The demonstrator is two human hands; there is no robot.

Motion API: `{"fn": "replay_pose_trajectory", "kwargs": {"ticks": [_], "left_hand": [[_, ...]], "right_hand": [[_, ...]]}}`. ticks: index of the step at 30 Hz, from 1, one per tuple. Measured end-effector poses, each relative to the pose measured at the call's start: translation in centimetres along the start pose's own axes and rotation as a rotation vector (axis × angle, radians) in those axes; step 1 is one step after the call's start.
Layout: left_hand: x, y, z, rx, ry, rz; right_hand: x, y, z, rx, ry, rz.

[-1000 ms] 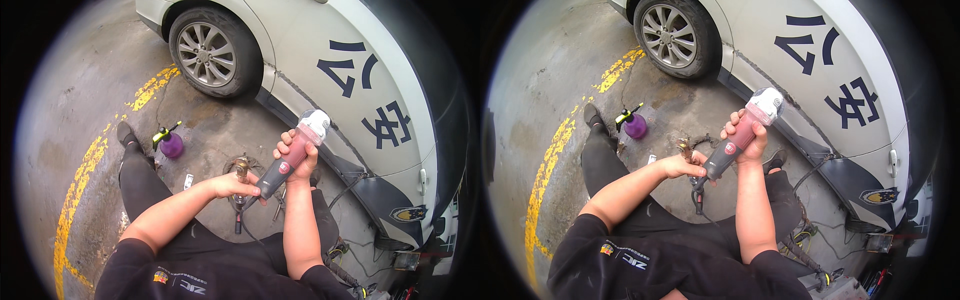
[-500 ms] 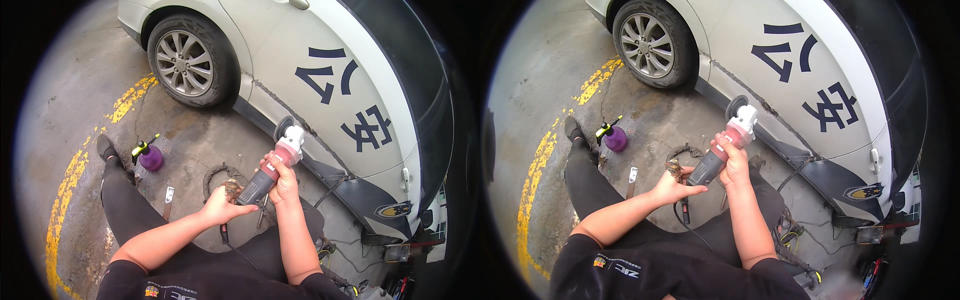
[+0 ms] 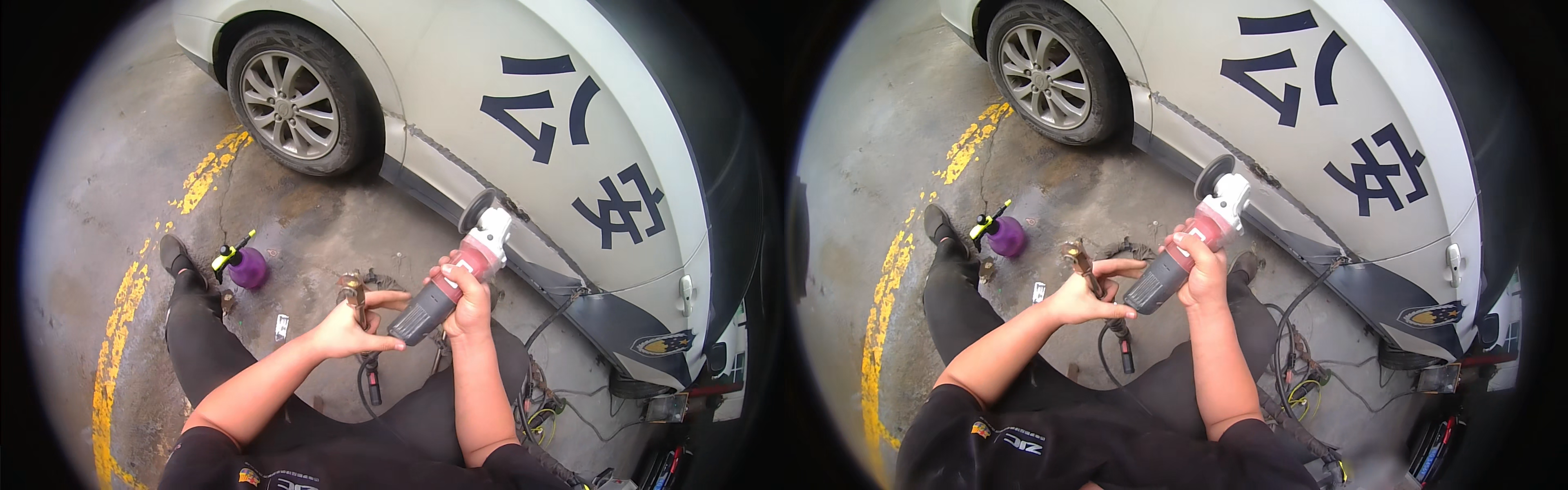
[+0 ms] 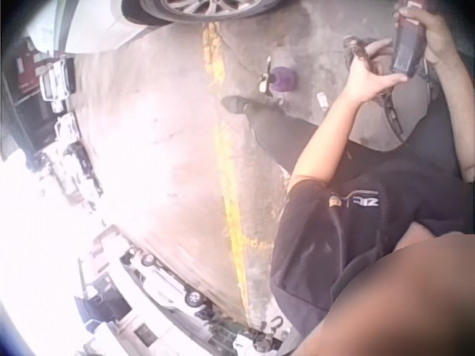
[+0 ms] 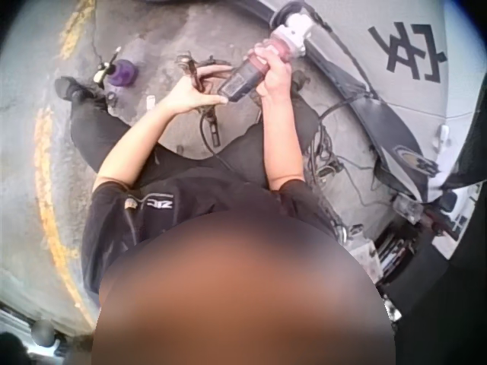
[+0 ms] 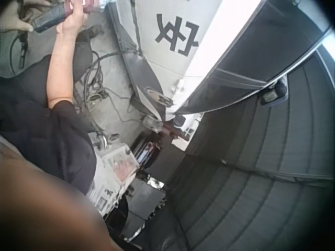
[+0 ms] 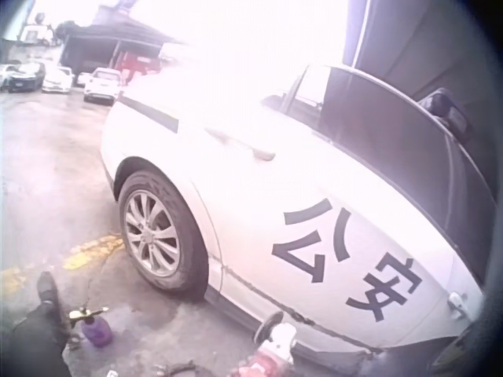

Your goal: The person uses a dent puller tool to repeatedly pull a dent on the side of a white police car. They also use an angle grinder to smooth the area and a spray bottle to apply liquid. The task focuses on the lower side panel near the rear wheel.

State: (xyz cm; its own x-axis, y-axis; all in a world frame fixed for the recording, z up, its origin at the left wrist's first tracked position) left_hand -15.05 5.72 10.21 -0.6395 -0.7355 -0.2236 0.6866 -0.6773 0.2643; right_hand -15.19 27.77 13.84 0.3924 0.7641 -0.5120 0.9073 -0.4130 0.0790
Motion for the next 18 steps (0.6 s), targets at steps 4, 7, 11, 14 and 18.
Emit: {"fn": "replay_pose_trajectory", "kwargs": {"ticks": [4,7,11,14,18], "left_hand": [[1.2,-2.3,-0.6,-0.031,0.165,0.222],[1.8,-4.2,-1.4,0.049,0.053,0.411],[1.1,-5.7,-2.0,0.075,-0.026,0.419],[0.4,-6.2,-1.9,0.035,-0.008,0.405],[0.5,-6.8,-1.9,-0.012,-0.002,0.422]], "right_hand": [[-0.2,-1.3,-3.6,0.192,0.316,-0.098],[-1.7,-1.5,-6.1,0.202,0.598,-0.185],[-5.2,-0.3,-8.7,0.287,0.914,-0.362],[-8.1,1.1,-9.9,0.482,1.128,-0.403],[-11.0,2.5,-9.8,0.438,1.349,-0.429]]}}
Point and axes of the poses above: each hand's wrist, its own y-axis away from the middle knuckle, its own x-axis out of the back of the hand, z = x × y, the point moved 2 cm from there along -y, towards the middle knuckle, and after that the axes turned 12 degrees about x, right-handed, at the moved point
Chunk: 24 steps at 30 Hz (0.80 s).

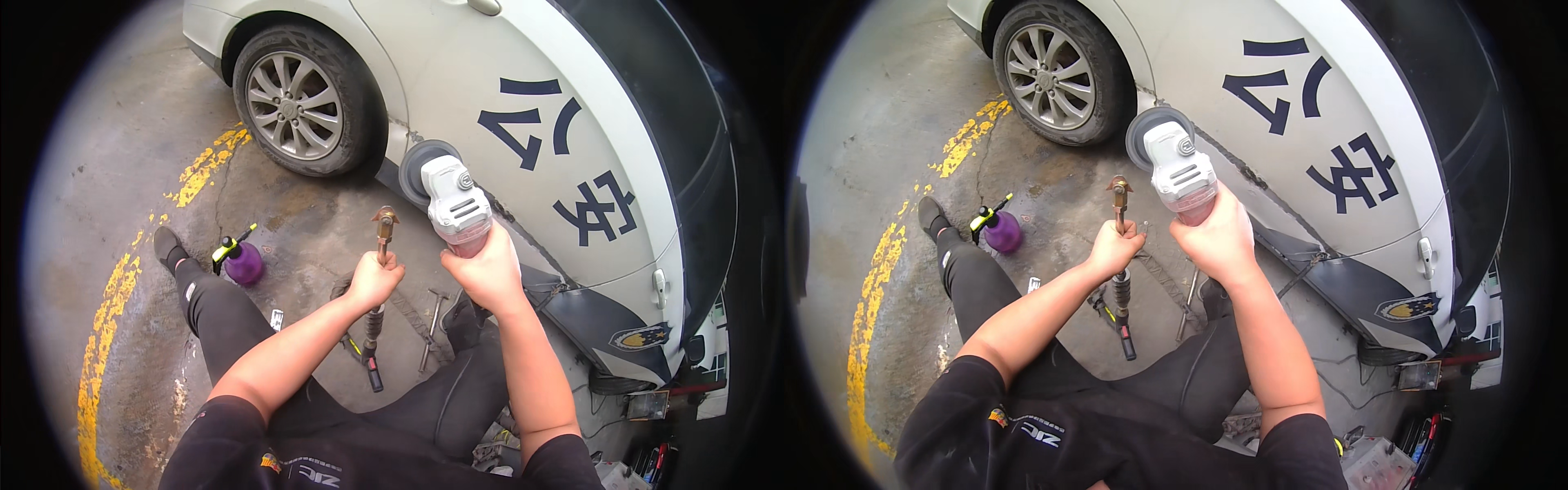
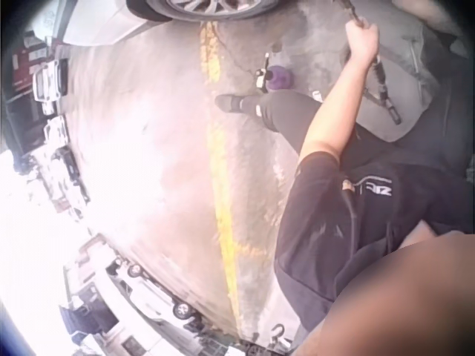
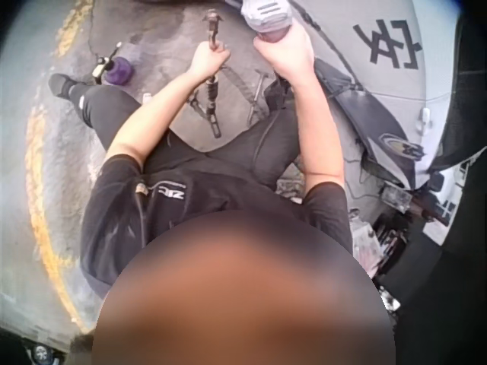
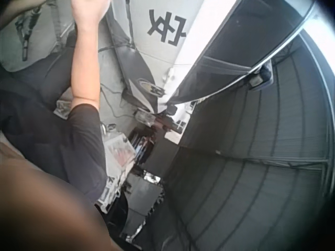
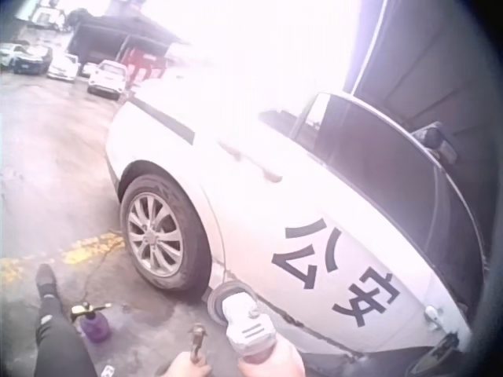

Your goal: The person uses a dent puller tool to repeatedly pull a dent on the side of a white police car. They also use an angle grinder to smooth the area and a spray bottle to apply liquid. The task focuses on the lower side panel near the rear wheel.

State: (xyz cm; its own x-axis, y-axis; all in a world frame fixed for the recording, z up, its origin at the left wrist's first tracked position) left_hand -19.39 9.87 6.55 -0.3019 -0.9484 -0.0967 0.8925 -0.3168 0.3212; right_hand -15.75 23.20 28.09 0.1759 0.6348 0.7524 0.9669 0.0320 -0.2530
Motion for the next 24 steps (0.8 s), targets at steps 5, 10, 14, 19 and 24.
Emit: {"fn": "replay_pose_trajectory", "kwargs": {"ticks": [5,10,14,19,24], "left_hand": [[0.0,-0.5,-0.7,0.0,0.031,0.015],[-0.1,-0.4,-1.2,-0.032,0.063,0.014],[-0.1,-0.4,-1.3,-0.042,0.049,0.043],[0.0,-0.4,-1.4,-0.05,0.063,0.038],[0.0,-0.4,-1.5,-0.051,0.068,0.034]], "right_hand": [[-1.8,0.3,-1.9,-0.044,0.17,-0.031],[-2.7,0.5,-2.3,-0.088,0.19,-0.055],[-3.1,0.6,-2.3,-0.086,0.15,-0.071],[-3.4,0.8,-2.5,-0.056,0.151,-0.052],[-3.3,0.8,-2.6,-0.087,0.166,-0.071]]}}
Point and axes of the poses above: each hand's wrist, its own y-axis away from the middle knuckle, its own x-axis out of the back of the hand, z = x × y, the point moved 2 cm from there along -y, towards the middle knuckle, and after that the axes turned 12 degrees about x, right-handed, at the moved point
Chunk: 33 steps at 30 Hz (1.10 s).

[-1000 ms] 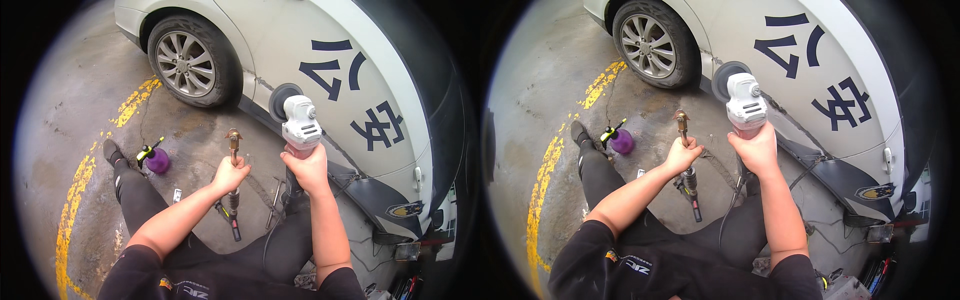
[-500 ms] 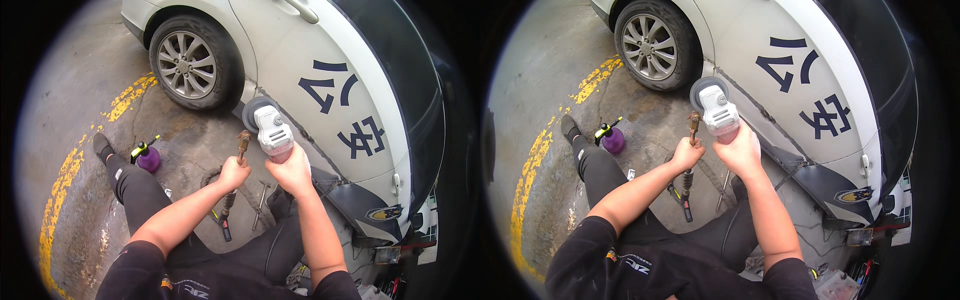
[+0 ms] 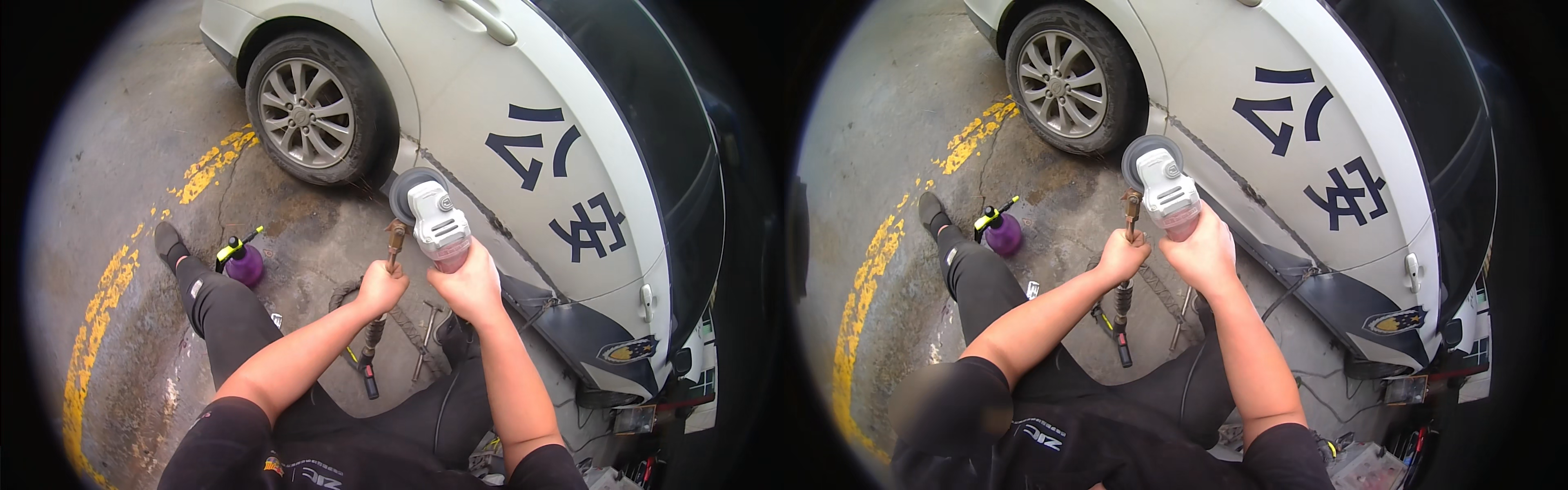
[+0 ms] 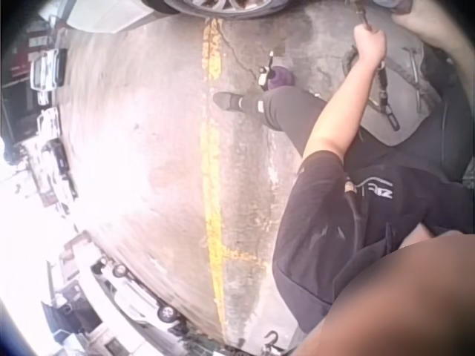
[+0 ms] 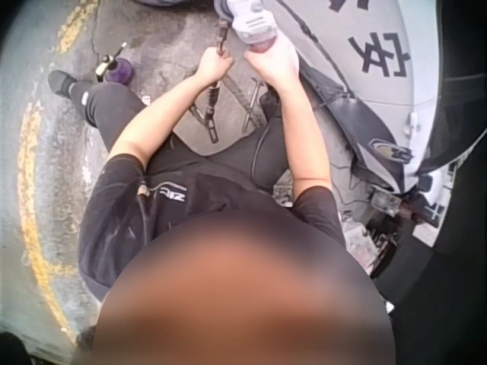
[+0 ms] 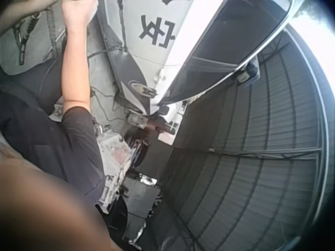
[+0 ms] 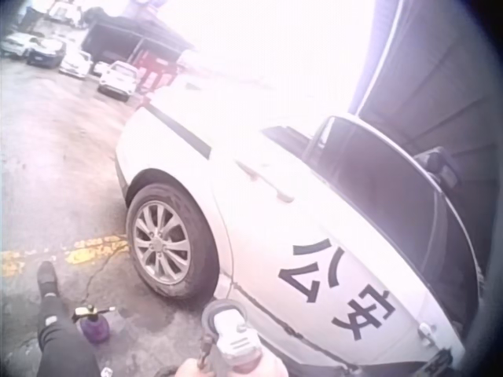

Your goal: The person uses a dent puller tool to repeatedly pull a dent on the side of a white police car. They also use an angle grinder to smooth the area and a spray bottle to apply liquid. The task focuses on the lower side panel near the rear wheel.

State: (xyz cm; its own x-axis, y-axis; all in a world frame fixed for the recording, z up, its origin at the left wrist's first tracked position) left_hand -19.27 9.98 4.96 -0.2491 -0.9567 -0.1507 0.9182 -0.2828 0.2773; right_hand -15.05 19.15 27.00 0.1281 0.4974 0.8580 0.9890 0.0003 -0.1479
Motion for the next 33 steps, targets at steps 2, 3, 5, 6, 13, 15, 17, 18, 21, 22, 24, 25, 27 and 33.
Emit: {"fn": "replay_pose_trajectory", "kwargs": {"ticks": [2,3,5,6,13,15,17,18,21,22,24,25,27,33], "left_hand": [[0.0,0.0,0.0,0.017,0.005,0.003],[0.0,0.1,0.0,0.031,0.01,-0.002],[0.0,0.2,0.0,0.029,0.036,0.004],[0.0,0.3,0.0,0.033,0.052,0.008],[0.0,0.5,0.2,0.005,-0.012,0.045],[0.0,0.6,0.3,-0.004,0.005,0.044],[0.1,0.7,0.4,-0.006,-0.007,0.045],[0.1,0.7,0.4,0.002,-0.017,0.038],[0.3,0.9,0.4,0.026,-0.012,0.066],[0.3,1.0,0.4,0.016,-0.012,0.063],[0.3,1.0,0.4,0.017,-0.026,0.066],[0.3,1.0,0.4,0.009,-0.019,0.068],[0.2,1.0,0.3,-0.002,-0.01,0.047],[0.1,1.0,0.1,-0.001,-0.024,0.057]], "right_hand": [[0.0,0.0,0.0,-0.01,-0.01,-0.006],[0.1,-0.1,-0.1,-0.018,0.006,-0.004],[0.1,-0.1,-0.1,-0.042,0.003,-0.012],[0.1,-0.1,-0.1,-0.042,0.024,-0.004],[0.4,0.8,-0.7,-0.006,-0.001,0.026],[0.4,0.9,-0.8,-0.016,0.021,0.014],[0.3,0.8,-0.8,-0.024,0.033,-0.002],[0.3,0.7,-0.8,-0.038,0.047,0.009],[0.2,0.7,-0.7,-0.053,0.032,0.009],[0.2,0.7,-0.7,-0.051,0.02,0.004],[0.3,0.7,-0.8,-0.028,0.01,0.001],[0.3,0.8,-0.8,-0.014,0.013,0.001],[0.3,0.8,-0.8,-0.027,0.036,-0.004],[0.4,0.7,-0.9,-0.021,0.009,0.006]]}}
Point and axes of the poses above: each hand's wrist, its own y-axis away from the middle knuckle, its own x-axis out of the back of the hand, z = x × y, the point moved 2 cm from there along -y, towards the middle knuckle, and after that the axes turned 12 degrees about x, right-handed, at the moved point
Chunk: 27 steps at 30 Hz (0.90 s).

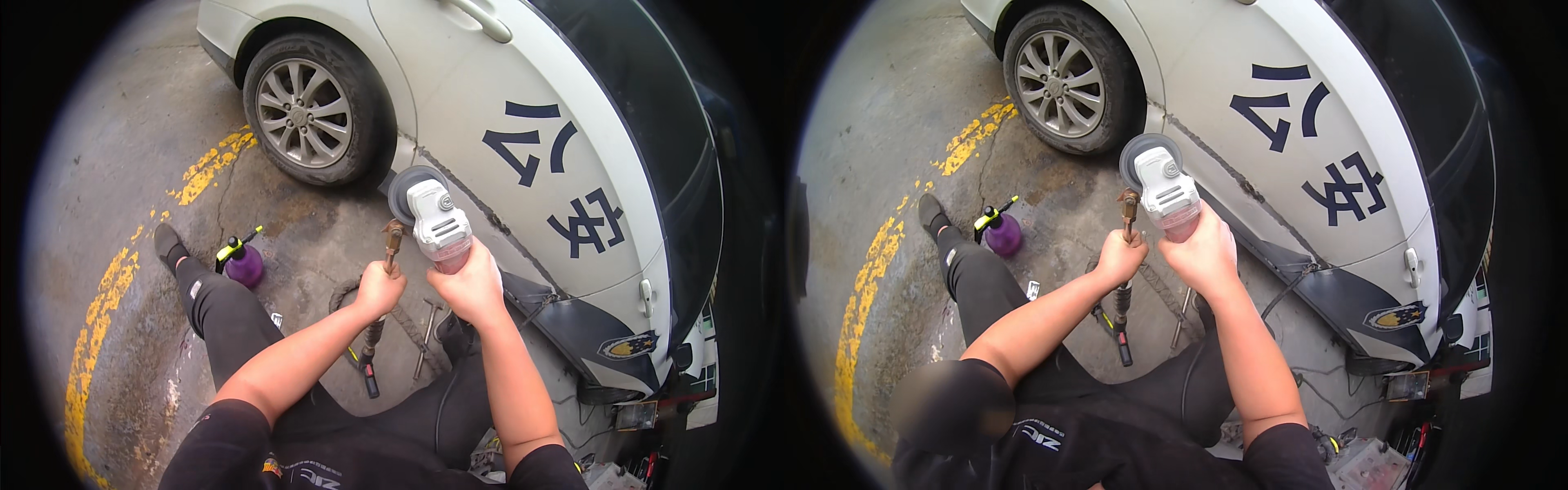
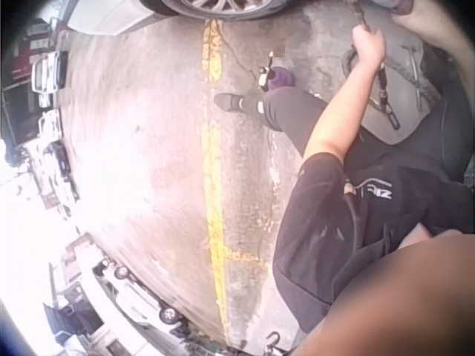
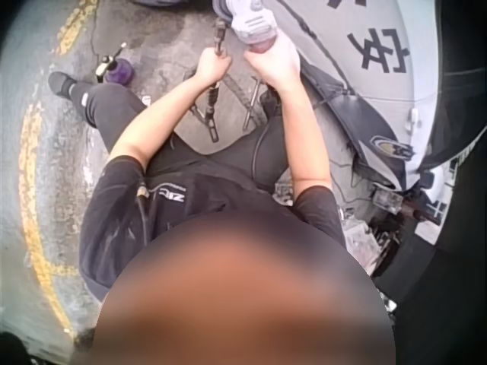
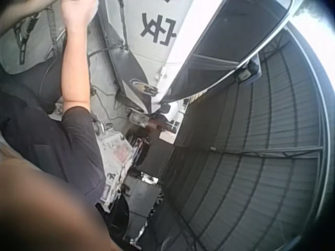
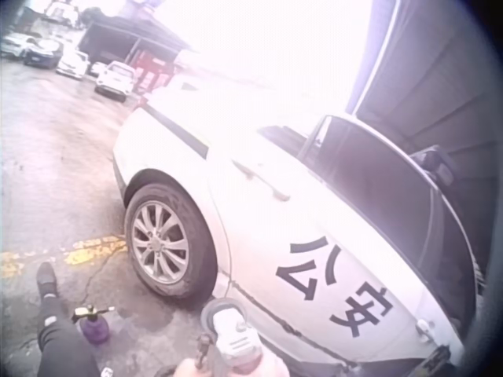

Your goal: The person uses a dent puller tool to repeatedly pull a dent on the side of a white police car. They also use an angle grinder to smooth the area and a spray bottle to apply liquid. The task focuses on the lower side panel near the rear wheel.

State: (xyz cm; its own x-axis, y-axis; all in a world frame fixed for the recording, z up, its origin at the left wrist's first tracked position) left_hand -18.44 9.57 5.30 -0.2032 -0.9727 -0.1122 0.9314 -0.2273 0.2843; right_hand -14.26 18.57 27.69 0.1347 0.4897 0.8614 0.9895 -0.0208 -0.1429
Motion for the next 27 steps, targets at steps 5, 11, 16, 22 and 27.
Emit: {"fn": "replay_pose_trajectory", "kwargs": {"ticks": [5,11,16,22,27], "left_hand": [[-0.1,0.0,-0.1,-0.002,0.044,-0.005],[-0.9,0.3,-0.3,-0.088,-0.048,0.012],[-0.7,-0.1,-0.3,-0.051,-0.006,0.045],[-0.8,0.4,0.0,-0.052,-0.035,0.054],[-0.5,0.8,0.1,-0.03,-0.006,0.025]], "right_hand": [[0.2,0.2,0.1,-0.005,0.048,0.016],[0.4,0.6,-0.1,0.023,-0.005,-0.011],[1.2,0.5,-0.3,0.0,0.07,0.071],[0.7,0.8,-0.3,0.029,0.101,-0.008],[0.5,0.5,0.6,-0.034,0.038,0.021]]}}
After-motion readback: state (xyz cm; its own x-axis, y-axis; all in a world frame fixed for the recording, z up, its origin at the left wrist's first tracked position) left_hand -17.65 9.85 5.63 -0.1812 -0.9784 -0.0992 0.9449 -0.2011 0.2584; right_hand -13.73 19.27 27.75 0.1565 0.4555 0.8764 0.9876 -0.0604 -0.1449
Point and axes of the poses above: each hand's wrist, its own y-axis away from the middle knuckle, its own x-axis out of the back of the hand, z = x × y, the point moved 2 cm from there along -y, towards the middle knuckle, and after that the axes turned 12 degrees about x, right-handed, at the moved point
